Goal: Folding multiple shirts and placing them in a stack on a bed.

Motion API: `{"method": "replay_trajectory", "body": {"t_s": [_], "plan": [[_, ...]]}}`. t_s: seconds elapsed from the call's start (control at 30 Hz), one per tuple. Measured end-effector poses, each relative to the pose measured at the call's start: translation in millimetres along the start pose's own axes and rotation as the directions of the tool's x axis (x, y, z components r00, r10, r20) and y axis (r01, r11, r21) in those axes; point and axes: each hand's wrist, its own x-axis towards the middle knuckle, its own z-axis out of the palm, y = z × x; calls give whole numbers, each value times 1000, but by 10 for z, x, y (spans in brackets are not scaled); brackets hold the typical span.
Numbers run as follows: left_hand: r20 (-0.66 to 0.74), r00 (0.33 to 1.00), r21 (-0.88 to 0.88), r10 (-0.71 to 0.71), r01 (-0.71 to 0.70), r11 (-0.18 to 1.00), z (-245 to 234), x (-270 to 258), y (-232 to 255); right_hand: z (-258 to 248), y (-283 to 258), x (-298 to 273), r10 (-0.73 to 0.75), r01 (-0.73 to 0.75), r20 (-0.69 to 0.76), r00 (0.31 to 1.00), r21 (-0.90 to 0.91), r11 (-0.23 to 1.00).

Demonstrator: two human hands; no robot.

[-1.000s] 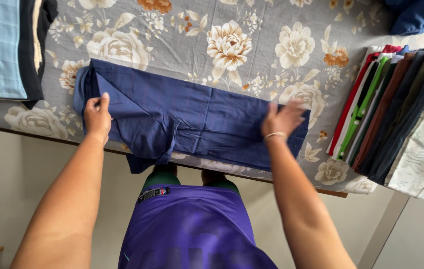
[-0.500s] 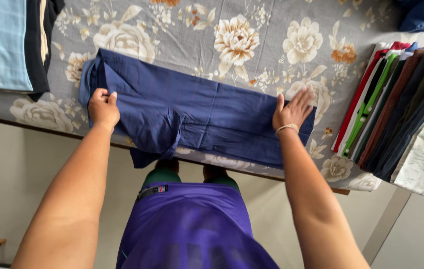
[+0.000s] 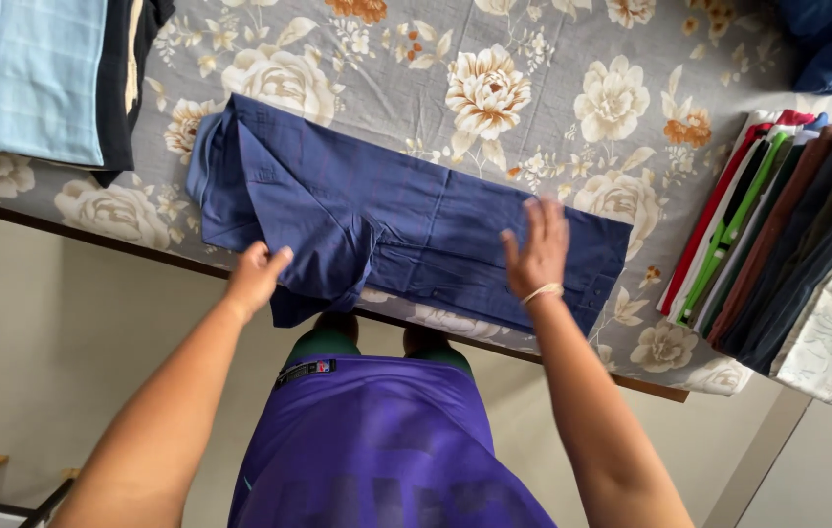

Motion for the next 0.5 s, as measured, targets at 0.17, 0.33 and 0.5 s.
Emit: {"method": "replay_trajectory", "body": {"t_s": [0.17, 0.33, 0.5], "plan": [[-10, 1000, 339, -1, 5, 941, 222, -431, -201, 160, -1093, -375, -26, -154, 429, 903, 379, 913], [-66, 997, 539, 50, -6, 843, 278, -594, -78, 396, -1902, -600, -552, 301, 361, 752, 556, 775], [-64, 997, 497, -43, 69, 865, 249, -589, -14, 964, -2091, -795, -504, 422, 731, 460, 320, 848]]}}
